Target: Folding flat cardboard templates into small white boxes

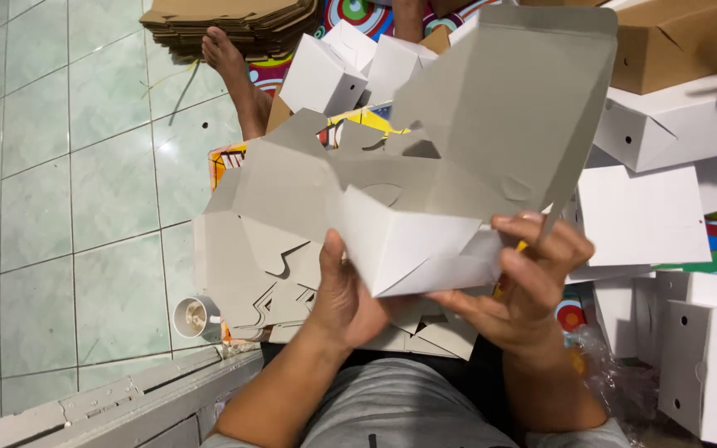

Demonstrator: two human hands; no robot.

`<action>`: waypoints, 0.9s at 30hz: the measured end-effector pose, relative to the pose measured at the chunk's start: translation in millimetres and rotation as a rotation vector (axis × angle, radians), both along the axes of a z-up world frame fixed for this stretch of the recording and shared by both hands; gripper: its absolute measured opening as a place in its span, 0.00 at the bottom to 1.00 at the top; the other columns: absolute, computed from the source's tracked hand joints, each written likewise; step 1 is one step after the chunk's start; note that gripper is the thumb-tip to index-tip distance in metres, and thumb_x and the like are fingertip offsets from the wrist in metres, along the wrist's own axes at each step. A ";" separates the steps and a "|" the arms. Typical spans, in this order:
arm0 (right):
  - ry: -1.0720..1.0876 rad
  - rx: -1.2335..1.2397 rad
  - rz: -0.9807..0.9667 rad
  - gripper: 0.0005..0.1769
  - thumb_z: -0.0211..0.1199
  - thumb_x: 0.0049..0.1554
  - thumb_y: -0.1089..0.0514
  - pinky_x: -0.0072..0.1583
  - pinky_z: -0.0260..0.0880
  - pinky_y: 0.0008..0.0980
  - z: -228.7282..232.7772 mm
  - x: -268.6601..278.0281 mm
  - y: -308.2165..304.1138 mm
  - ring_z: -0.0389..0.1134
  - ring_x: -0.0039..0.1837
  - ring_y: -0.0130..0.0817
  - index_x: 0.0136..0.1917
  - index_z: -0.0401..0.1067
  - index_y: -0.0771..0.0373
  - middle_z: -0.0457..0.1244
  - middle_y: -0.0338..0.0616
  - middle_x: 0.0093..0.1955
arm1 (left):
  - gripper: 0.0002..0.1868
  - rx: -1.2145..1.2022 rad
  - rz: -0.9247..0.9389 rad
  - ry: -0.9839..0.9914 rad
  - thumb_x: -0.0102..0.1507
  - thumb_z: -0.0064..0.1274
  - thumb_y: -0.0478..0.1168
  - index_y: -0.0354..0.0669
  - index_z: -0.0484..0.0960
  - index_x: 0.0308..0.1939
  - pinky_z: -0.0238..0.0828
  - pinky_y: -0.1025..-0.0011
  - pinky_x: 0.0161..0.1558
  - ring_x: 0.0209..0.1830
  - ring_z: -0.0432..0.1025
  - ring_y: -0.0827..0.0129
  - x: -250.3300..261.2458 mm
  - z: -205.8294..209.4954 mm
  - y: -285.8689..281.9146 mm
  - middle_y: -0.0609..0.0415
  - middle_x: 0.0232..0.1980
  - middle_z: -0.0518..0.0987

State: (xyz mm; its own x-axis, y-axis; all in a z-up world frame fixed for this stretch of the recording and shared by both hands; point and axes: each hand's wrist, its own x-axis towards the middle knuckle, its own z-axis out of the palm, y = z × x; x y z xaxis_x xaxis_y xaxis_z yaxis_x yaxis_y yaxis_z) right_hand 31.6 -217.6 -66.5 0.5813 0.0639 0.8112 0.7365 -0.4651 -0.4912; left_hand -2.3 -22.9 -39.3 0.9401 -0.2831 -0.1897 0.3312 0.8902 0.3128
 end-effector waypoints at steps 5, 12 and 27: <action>-0.125 -0.099 0.131 0.36 0.74 0.57 0.40 0.70 0.60 0.49 14.7 -7.8 -1.5 0.61 0.69 0.50 0.67 0.58 0.54 0.62 0.57 0.65 | 0.52 -0.098 -0.013 0.098 0.53 0.58 0.70 0.49 0.66 0.74 0.60 0.40 0.70 0.69 0.66 0.42 4.9 -1.7 5.2 0.40 0.68 0.73; -0.091 0.362 -0.088 0.16 0.56 0.70 0.56 0.58 0.60 0.36 -7.7 28.6 -37.9 0.55 0.63 0.46 0.66 0.55 0.57 0.56 0.57 0.58 | 0.42 0.124 0.131 0.084 0.52 0.60 0.65 0.54 0.72 0.67 0.72 0.54 0.57 0.58 0.74 0.51 9.6 -1.4 30.3 0.50 0.59 0.80; 0.319 0.019 0.308 0.25 0.74 0.53 0.54 0.71 0.64 0.46 25.5 33.0 -21.1 0.56 0.80 0.61 0.54 0.60 0.58 0.51 0.74 0.77 | 0.48 0.349 0.065 0.336 0.48 0.53 0.67 0.60 0.67 0.71 0.73 0.39 0.51 0.62 0.71 0.50 26.5 16.4 4.8 0.52 0.65 0.75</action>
State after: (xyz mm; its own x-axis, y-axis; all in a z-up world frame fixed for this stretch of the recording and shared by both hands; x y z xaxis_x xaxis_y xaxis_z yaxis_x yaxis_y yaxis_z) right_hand 64.6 -238.7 -41.0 0.7590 0.2600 0.5969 0.6494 -0.2363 -0.7228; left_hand 24.2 -18.0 -22.8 0.8240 -0.0917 -0.5591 0.4126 0.7734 0.4813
